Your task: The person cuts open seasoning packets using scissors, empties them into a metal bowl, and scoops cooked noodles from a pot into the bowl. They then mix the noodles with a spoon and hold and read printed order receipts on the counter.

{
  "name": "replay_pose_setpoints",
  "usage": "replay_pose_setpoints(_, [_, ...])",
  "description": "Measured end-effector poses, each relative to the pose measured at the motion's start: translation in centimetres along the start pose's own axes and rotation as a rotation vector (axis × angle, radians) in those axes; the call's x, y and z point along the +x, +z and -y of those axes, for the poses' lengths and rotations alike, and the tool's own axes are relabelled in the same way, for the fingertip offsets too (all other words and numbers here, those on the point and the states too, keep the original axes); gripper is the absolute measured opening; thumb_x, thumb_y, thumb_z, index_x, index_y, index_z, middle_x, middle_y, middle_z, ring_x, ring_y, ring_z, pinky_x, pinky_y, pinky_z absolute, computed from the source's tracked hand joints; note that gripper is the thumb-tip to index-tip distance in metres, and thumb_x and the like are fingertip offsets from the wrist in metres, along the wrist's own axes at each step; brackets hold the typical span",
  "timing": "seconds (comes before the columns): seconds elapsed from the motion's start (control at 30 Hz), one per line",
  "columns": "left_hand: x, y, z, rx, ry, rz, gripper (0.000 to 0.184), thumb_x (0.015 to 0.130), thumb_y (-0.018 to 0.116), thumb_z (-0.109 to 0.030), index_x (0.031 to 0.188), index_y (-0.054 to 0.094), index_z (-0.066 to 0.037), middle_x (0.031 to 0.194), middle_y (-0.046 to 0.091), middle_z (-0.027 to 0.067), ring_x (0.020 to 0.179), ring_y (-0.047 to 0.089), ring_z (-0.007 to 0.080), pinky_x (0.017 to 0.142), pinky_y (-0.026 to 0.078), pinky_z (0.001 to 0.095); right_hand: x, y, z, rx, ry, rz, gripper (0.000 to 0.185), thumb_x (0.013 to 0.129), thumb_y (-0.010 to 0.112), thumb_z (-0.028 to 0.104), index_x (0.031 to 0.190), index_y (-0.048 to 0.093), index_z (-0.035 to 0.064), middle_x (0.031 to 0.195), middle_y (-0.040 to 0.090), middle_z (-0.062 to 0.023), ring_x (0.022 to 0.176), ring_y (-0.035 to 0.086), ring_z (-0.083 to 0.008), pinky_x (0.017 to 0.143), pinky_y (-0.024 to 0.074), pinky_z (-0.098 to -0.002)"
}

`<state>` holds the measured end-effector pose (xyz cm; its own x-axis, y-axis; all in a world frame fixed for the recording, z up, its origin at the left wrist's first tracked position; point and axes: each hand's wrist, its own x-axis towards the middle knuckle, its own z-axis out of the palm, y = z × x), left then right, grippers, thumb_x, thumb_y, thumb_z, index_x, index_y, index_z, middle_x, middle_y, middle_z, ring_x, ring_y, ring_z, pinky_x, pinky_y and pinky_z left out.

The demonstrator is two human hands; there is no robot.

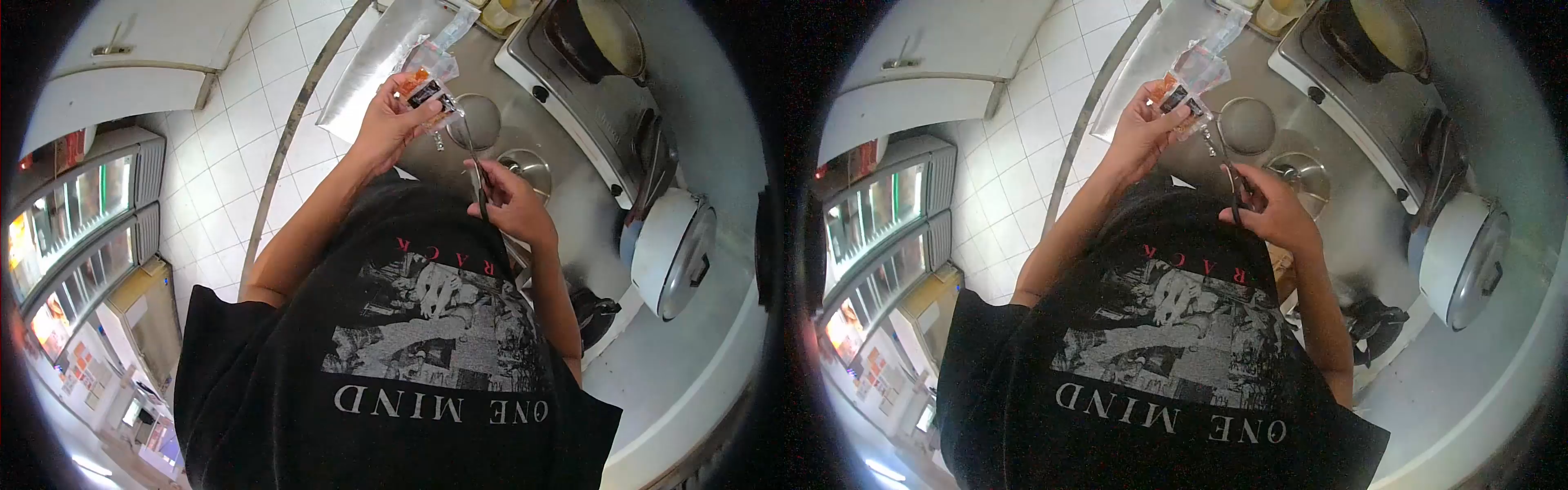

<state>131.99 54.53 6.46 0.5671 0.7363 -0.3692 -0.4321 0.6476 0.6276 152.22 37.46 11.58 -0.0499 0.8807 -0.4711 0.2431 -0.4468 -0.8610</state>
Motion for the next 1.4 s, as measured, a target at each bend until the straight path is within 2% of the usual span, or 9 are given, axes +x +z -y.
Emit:
replay_pose_setpoints(0.13, [-0.4, 1.8, 0.5, 0.088, 0.068, 0.13, 0.048, 0.09, 0.076, 0.005, 0.129, 0.049, -0.005, 0.115, 0.07, 0.0114, 0.102, 0.072, 0.0187, 0.087, 0.062, 0.033, -1.7, -1.5, 4.0, -0.125, -0.008, -0.014, 0.077, 0.078, 0.088, 0.01, 0.149, 0.056, 0.0115, 0.085, 0.048, 0.0093, 0.07, 0.037, -0.0039, 0.061, 0.0298, -0.0209])
replay_pose_setpoints(0.43, [-0.8, 3.5, 0.4, 0.085, 0.053, 0.258, 0.044, 0.091, 0.072, 0.009, 0.126, 0.049, -0.005, 0.116, 0.07, 0.01, 0.104, 0.071, 0.017, 0.09, 0.061, 0.0325, -2.6, -2.3, 6.0, -0.197, 0.002, -0.052, 0.084, 0.077, 0.09, 0.017, 0.152, 0.054, 0.0148, 0.077, 0.042, 0.0088, 0.066, 0.033, -0.0041, 0.059, 0.0268, -0.0224])
replay_pose_setpoints(0.73, [0.8, 1.7, -2.3, 0.045, -0.023, 0.355, 0.049, 0.092, 0.071, 0.009, 0.133, 0.047, -0.005, 0.122, 0.068, 0.0111, 0.11, 0.07, 0.019, 0.094, 0.06, 0.0339, -1.3, -0.5, 7.2, -0.118, 0.055, -0.084, 0.084, 0.079, 0.089, 0.012, 0.154, 0.051, 0.0126, 0.084, 0.041, 0.0106, 0.07, 0.033, -0.0042, 0.062, 0.0277, -0.0207])
replay_pose_setpoints(0.83, [1.3, 1.2, -3.6, 0.012, -0.044, 0.38, 0.052, 0.093, 0.07, 0.008, 0.137, 0.046, -0.005, 0.122, 0.068, 0.0116, 0.112, 0.069, 0.02, 0.095, 0.059, 0.0353, -0.4, 0.6, 8.2, -0.102, 0.054, -0.142, 0.083, 0.074, 0.093, 0.026, 0.148, 0.058, 0.0109, 0.083, 0.059, 0.0007, 0.068, 0.041, -0.0078, 0.061, 0.0383, -0.025])
replay_pose_setpoints(0.93, [1.8, 0.5, -4.7, 0.028, -0.045, 0.408, 0.053, 0.093, 0.07, 0.007, 0.139, 0.045, -0.006, 0.123, 0.068, 0.0118, 0.113, 0.069, 0.0203, 0.096, 0.059, 0.0366, 0.2, 1.4, 9.5, -0.191, 0.079, -0.164, 0.083, 0.074, 0.092, 0.025, 0.148, 0.057, 0.0107, 0.082, 0.059, -0.001, 0.067, 0.041, -0.0086, 0.06, 0.0389, -0.026])
replay_pose_setpoints(1.03, [2.5, -0.5, -5.8, 0.06, -0.029, 0.441, 0.052, 0.094, 0.07, 0.007, 0.138, 0.046, -0.006, 0.124, 0.068, 0.0114, 0.113, 0.068, 0.0199, 0.097, 0.059, 0.0369, 0.9, 2.2, 10.3, -0.181, 0.059, -0.157, 0.081, 0.079, 0.088, 0.011, 0.152, 0.053, 0.0094, 0.092, 0.05, 0.0093, 0.072, 0.037, -0.0042, 0.063, 0.0307, -0.0205])
replay_pose_setpoints(1.23, [2.9, -1.6, -7.8, 0.042, -0.049, 0.442, 0.048, 0.096, 0.068, 0.005, 0.138, 0.046, -0.005, 0.125, 0.068, 0.011, 0.114, 0.068, 0.0194, 0.097, 0.059, 0.0362, 2.1, 3.5, 11.1, -0.264, 0.028, -0.189, 0.07, 0.086, 0.077, 0.0, 0.15, 0.052, 0.0044, 0.127, 0.071, -0.0029, 0.078, 0.053, -0.0045, 0.072, 0.0468, -0.0209])
replay_pose_setpoints(1.3, [2.6, -1.8, -8.5, 0.043, -0.09, 0.431, 0.046, 0.097, 0.066, 0.004, 0.137, 0.046, -0.005, 0.126, 0.067, 0.0111, 0.115, 0.068, 0.0193, 0.097, 0.059, 0.0364, 2.3, 4.0, 11.5, -0.209, 0.069, -0.233, 0.068, 0.083, 0.081, 0.009, 0.147, 0.058, 0.0109, 0.106, 0.072, -0.0054, 0.07, 0.051, -0.0071, 0.065, 0.0458, -0.0248])
replay_pose_setpoints(1.4, [3.1, -2.1, -8.3, -0.049, -0.079, 0.422, 0.039, 0.097, 0.07, -0.002, 0.13, 0.051, -0.009, 0.118, 0.071, 0.0071, 0.105, 0.07, 0.0121, 0.086, 0.059, 0.0286, 2.7, 4.6, 12.0, -0.228, 0.027, -0.281, 0.064, 0.084, 0.08, 0.01, 0.145, 0.06, 0.0129, 0.103, 0.075, -0.0095, 0.071, 0.057, -0.0083, 0.066, 0.049, -0.0266])
